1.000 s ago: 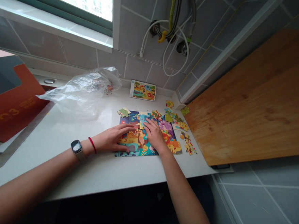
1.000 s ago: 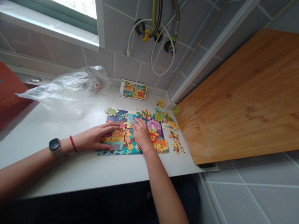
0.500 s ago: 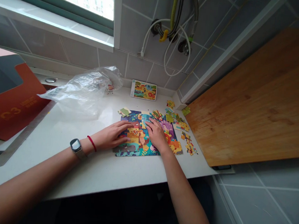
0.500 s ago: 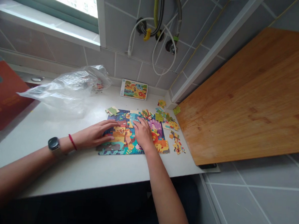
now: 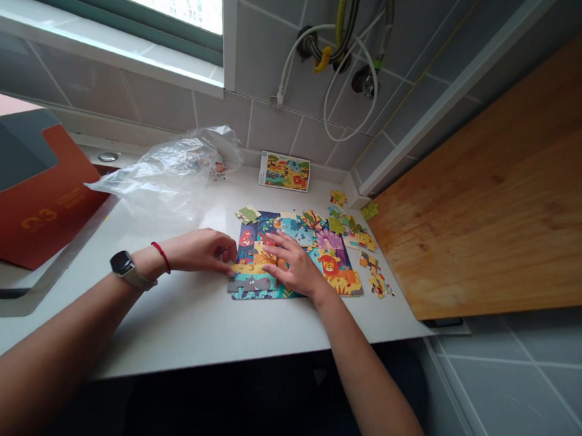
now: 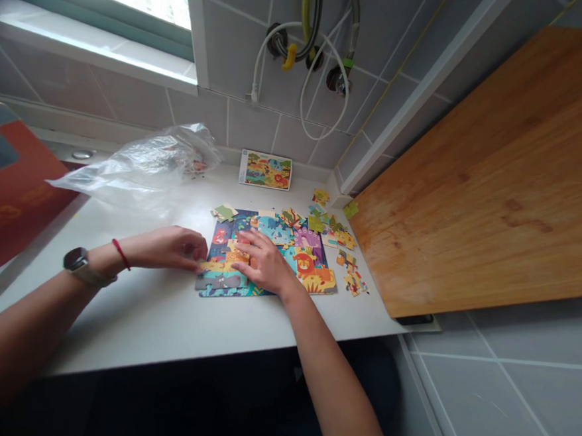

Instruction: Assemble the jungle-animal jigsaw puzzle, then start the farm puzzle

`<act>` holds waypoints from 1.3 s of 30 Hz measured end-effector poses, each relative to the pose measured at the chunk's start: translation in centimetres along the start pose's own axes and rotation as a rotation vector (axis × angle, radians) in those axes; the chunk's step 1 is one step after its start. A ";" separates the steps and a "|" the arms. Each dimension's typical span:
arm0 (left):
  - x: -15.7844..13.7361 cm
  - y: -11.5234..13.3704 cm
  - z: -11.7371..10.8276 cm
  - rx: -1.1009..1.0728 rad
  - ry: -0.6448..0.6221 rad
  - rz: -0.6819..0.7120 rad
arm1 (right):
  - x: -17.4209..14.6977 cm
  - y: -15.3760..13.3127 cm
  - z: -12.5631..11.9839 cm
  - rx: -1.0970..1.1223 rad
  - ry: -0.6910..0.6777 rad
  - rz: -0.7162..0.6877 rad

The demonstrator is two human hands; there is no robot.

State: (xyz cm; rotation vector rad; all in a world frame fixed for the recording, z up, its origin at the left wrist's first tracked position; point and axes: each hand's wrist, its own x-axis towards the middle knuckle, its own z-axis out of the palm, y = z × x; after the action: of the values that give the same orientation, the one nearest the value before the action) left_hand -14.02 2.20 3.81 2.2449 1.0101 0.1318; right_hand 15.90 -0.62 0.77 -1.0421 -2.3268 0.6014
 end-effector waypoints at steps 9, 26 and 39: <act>0.7 0.8 1.3 0.000 0.004 0.079 | -0.4 0.4 -0.3 0.016 -0.092 0.018; 0.6 -0.1 1.0 -0.072 -0.020 0.133 | -0.7 0.3 -0.4 0.014 -0.098 0.029; 0.6 -0.2 1.1 -0.037 -0.014 0.149 | -0.6 0.4 -0.3 0.000 -0.094 -0.015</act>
State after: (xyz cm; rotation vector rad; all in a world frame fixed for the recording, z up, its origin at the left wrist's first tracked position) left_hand -13.30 2.13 2.72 2.2826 0.8262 0.1982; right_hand 16.62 -0.79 0.57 -1.0162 -2.4128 0.6574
